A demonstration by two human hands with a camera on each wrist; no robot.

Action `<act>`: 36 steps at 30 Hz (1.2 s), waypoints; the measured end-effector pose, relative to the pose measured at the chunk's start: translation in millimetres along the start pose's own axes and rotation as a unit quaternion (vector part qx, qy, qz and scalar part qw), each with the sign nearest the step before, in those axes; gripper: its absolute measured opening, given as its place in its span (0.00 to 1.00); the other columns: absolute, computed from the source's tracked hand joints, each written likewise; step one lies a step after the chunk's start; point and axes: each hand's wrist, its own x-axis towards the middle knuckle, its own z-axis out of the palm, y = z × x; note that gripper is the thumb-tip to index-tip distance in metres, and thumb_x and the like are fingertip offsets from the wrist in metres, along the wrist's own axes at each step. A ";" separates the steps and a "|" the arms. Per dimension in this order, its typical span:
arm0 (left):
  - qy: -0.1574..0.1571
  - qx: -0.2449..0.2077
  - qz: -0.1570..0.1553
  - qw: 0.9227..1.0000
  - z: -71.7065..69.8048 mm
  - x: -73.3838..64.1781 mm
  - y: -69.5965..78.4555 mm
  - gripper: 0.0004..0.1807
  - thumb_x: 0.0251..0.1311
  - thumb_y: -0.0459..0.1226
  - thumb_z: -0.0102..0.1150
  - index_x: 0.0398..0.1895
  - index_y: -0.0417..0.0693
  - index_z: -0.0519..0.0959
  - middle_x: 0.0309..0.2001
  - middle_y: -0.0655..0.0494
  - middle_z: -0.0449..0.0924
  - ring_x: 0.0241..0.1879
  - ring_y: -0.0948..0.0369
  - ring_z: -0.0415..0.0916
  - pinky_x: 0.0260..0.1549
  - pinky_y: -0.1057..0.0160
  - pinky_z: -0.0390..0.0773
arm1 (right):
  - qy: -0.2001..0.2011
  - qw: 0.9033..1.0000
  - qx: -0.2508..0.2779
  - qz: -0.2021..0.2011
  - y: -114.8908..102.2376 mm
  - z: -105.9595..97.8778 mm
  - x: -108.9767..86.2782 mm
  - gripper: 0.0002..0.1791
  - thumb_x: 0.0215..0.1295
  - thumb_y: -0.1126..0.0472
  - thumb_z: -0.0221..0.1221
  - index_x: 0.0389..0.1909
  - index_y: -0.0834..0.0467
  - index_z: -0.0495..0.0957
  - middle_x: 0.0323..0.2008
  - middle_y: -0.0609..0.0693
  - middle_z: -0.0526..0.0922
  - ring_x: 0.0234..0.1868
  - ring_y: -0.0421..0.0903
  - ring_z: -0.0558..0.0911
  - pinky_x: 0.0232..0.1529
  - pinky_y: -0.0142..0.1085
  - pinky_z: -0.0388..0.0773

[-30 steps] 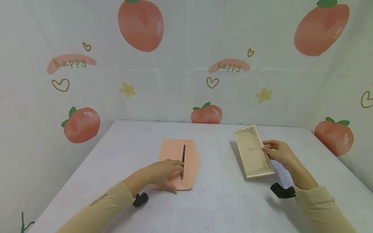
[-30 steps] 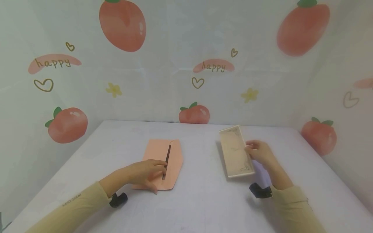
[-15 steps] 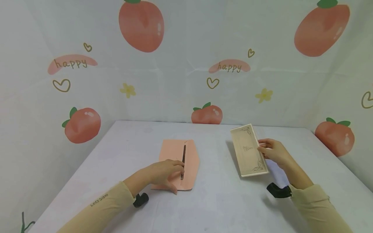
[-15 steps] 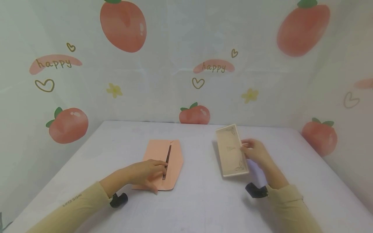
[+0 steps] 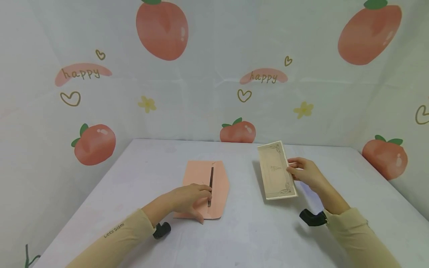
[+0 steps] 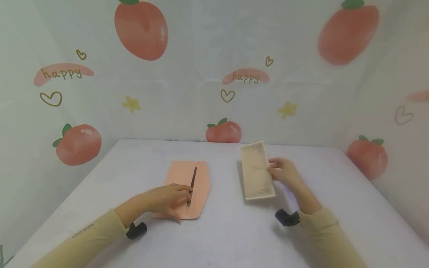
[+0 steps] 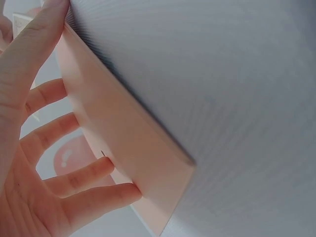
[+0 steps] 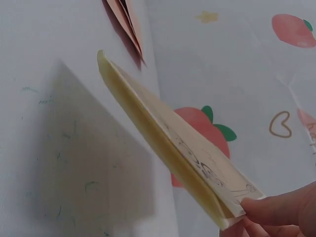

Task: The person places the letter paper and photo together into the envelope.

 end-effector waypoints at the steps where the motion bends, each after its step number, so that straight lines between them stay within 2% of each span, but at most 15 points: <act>1: 0.000 -0.001 0.000 1.000 0.0 0.0 0.0 0.33 0.41 0.58 0.68 0.50 0.57 0.72 0.65 0.58 0.66 0.65 0.52 0.65 0.60 0.52 0.71 | 0.000 1.000 0.002 -0.003 -1.2 0.8 0.0 0.25 0.66 0.65 0.52 0.59 0.75 0.62 0.48 0.71 0.75 0.34 0.35 0.78 0.35 0.28 0.81; 36: -0.002 0.006 0.004 1.000 -0.3 0.7 0.2 0.34 0.41 0.59 0.68 0.51 0.56 0.72 0.65 0.57 0.66 0.64 0.52 0.65 0.61 0.53 0.71 | -0.012 0.999 0.047 -0.018 -18.2 27.9 7.8 0.25 0.64 0.67 0.54 0.60 0.70 0.63 0.47 0.68 0.76 0.33 0.37 0.80 0.37 0.31 0.83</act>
